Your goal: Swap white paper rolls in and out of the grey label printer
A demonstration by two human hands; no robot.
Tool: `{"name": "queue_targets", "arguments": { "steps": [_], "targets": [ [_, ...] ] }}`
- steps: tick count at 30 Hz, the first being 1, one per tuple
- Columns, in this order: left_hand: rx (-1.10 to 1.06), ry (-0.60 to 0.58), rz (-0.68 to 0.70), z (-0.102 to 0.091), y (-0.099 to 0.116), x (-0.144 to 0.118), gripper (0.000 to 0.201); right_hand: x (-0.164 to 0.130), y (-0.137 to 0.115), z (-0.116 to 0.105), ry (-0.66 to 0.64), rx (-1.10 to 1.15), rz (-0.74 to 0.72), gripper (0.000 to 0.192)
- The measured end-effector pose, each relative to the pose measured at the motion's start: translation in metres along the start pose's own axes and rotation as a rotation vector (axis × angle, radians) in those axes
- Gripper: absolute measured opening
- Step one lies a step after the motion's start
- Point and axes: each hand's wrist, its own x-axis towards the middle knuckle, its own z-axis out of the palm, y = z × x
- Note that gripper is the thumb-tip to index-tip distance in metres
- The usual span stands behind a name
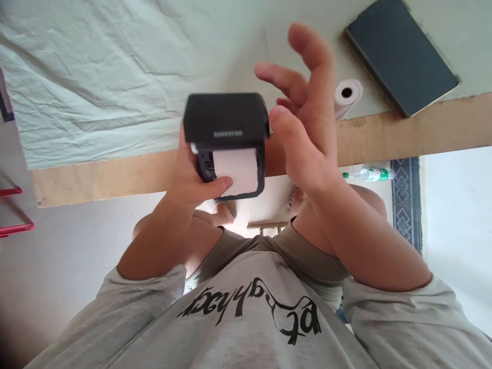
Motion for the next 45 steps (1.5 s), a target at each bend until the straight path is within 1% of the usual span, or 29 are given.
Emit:
{"name": "queue_targets", "arguments": {
  "steps": [2, 3, 4, 5, 7, 9, 10, 12, 15, 17, 19, 22, 25, 27, 29, 31, 33, 36, 37, 39, 42, 45],
  "targets": [
    [-0.037, -0.017, 0.043, 0.0, -0.004, 0.001, 0.11, -0.002, 0.002, 0.0, -0.063, 0.182, 0.082, 0.042],
    [-0.076, -0.033, 0.047, 0.0, -0.005, 0.001, 0.111, -0.003, 0.003, 0.001, -0.099, 0.245, 0.096, 0.042],
    [-0.125, -0.046, 0.035, 0.001, -0.005, 0.001, 0.109, -0.004, 0.004, 0.002, -0.157, 0.236, 0.096, 0.045],
    [-0.17, -0.046, 0.013, 0.001, -0.004, 0.0, 0.104, -0.005, 0.005, 0.003, -0.209, 0.204, 0.089, 0.048],
    [-0.212, -0.003, -0.028, 0.004, 0.0, -0.002, 0.083, -0.005, 0.006, 0.004, -0.288, 0.114, 0.074, 0.055],
    [-0.197, 0.055, -0.048, 0.006, 0.003, -0.005, 0.059, -0.004, 0.007, 0.005, -0.32, 0.045, 0.044, 0.059],
    [-0.184, 0.076, -0.057, 0.007, 0.005, -0.005, 0.05, -0.003, 0.007, 0.005, -0.334, 0.032, 0.028, 0.06],
    [-0.186, 0.093, -0.075, 0.009, 0.007, -0.005, 0.046, -0.001, 0.007, 0.004, -0.359, 0.021, -0.009, 0.061],
    [-0.188, 0.109, -0.116, 0.011, 0.011, -0.002, 0.053, 0.0, 0.008, 0.002, -0.352, 0.001, -0.039, 0.062],
    [-0.188, 0.108, -0.14, 0.012, 0.014, 0.002, 0.054, -0.001, 0.009, 0.001, -0.321, -0.023, -0.061, 0.064],
    [-0.233, 0.104, -0.14, 0.013, 0.017, 0.006, 0.048, -0.002, 0.01, 0.002, -0.29, -0.033, -0.071, 0.064],
    [-0.346, 0.083, -0.123, 0.01, 0.022, 0.012, 0.031, -0.001, 0.007, 0.006, -0.256, -0.038, -0.056, 0.058],
    [-0.372, 0.098, -0.135, 0.003, 0.027, 0.013, 0.026, 0.002, 0.001, 0.012, -0.233, -0.01, -0.054, 0.052],
    [-0.346, 0.135, -0.158, -0.001, 0.029, 0.011, 0.024, 0.004, -0.004, 0.016, -0.217, -0.01, -0.06, 0.048],
    [-0.348, 0.185, -0.171, -0.003, 0.029, 0.009, 0.029, 0.006, -0.007, 0.02, -0.215, -0.051, -0.062, 0.047],
    [-0.384, 0.228, -0.147, -0.001, 0.027, 0.007, 0.036, 0.007, -0.008, 0.024, -0.231, -0.116, -0.071, 0.048],
    [-0.411, 0.25, -0.131, 0.002, 0.026, 0.006, 0.038, 0.007, -0.007, 0.027, -0.224, -0.2, -0.096, 0.053],
    [-0.437, 0.277, -0.174, 0.005, 0.025, 0.005, 0.037, 0.006, -0.004, 0.03, -0.186, -0.294, -0.144, 0.062],
    [-0.45, 0.282, -0.188, 0.005, 0.026, 0.006, 0.035, 0.006, -0.003, 0.031, -0.183, -0.304, -0.169, 0.063],
    [-0.472, 0.275, -0.2, 0.004, 0.028, 0.006, 0.033, 0.006, -0.002, 0.031, -0.205, -0.31, -0.202, 0.059],
    [-0.506, 0.25, -0.211, 0.001, 0.031, 0.006, 0.034, 0.005, -0.001, 0.029, -0.217, -0.296, -0.197, 0.054],
    [-0.55, 0.257, -0.198, 0.0, 0.029, 0.007, 0.032, 0.004, 0.001, 0.028, -0.248, -0.239, -0.246, 0.06]
  ]
}}
